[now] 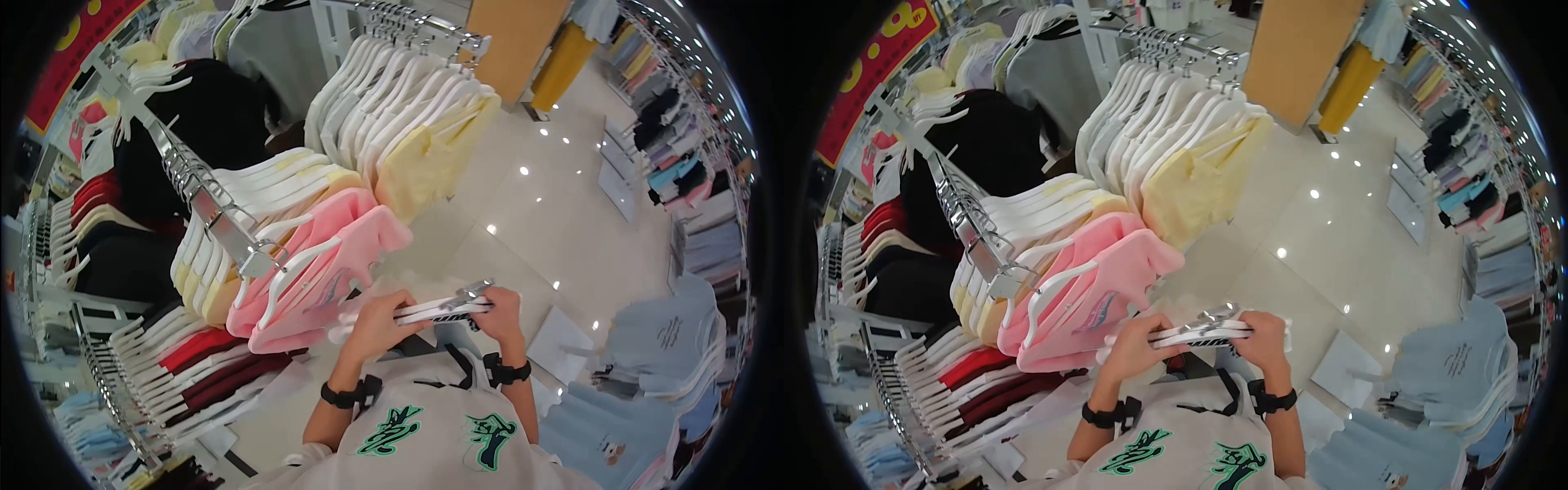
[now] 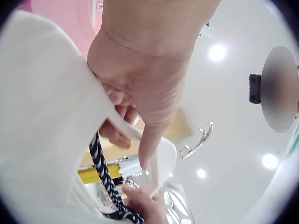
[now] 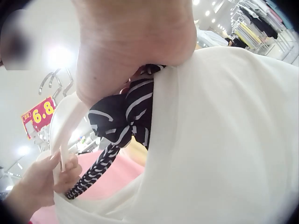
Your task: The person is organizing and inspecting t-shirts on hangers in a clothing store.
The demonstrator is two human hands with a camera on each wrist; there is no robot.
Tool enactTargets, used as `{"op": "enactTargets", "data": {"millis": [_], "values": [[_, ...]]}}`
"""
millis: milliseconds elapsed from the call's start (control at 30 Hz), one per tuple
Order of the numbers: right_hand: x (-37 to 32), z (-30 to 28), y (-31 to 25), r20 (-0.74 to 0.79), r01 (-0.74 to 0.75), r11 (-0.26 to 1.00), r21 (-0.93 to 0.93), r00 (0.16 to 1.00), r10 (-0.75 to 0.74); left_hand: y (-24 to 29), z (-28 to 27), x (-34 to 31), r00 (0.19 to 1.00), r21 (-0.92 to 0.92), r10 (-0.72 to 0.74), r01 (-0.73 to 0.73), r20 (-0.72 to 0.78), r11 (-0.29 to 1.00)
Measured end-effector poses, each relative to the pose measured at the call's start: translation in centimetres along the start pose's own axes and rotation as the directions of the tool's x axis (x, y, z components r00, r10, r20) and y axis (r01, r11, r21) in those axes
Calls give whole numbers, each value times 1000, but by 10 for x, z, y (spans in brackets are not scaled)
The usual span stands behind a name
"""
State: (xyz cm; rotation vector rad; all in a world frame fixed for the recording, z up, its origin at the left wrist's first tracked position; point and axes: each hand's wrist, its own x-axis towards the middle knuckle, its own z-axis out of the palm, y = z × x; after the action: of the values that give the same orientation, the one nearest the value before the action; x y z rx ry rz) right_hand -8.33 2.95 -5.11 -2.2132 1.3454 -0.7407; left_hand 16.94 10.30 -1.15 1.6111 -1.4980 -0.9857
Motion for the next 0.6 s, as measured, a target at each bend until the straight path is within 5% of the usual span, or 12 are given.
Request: {"op": "enactTargets", "data": {"millis": [33,167,233,300,367,400,467,600], "values": [[8,-4,7,-16,-32,998,51,999,33,2,-8,8,992,-34,-32,36,119,999],[49,-53,39,-5,-148,978,148,989,150,-1,-32,38,990,-145,120,-109,69,983],[63,-71,100,-114,-197,934,299,964,240,0,-48,49,986,-186,109,-84,127,979],[92,-114,102,-234,-144,922,360,943,239,-2,-55,70,978,-192,119,-85,172,978],[112,-147,113,-252,-154,862,483,918,306,-30,-31,88,882,-266,191,-78,430,961],[122,-160,119,-261,-144,792,593,896,359,-48,-9,103,878,-262,193,-81,437,962],[138,-184,128,-261,-174,759,627,872,415,-67,41,139,854,-16,-84,108,514,994],[154,-199,185,-219,-225,718,659,856,469,-17,110,179,915,-242,-122,227,384,943]]}}
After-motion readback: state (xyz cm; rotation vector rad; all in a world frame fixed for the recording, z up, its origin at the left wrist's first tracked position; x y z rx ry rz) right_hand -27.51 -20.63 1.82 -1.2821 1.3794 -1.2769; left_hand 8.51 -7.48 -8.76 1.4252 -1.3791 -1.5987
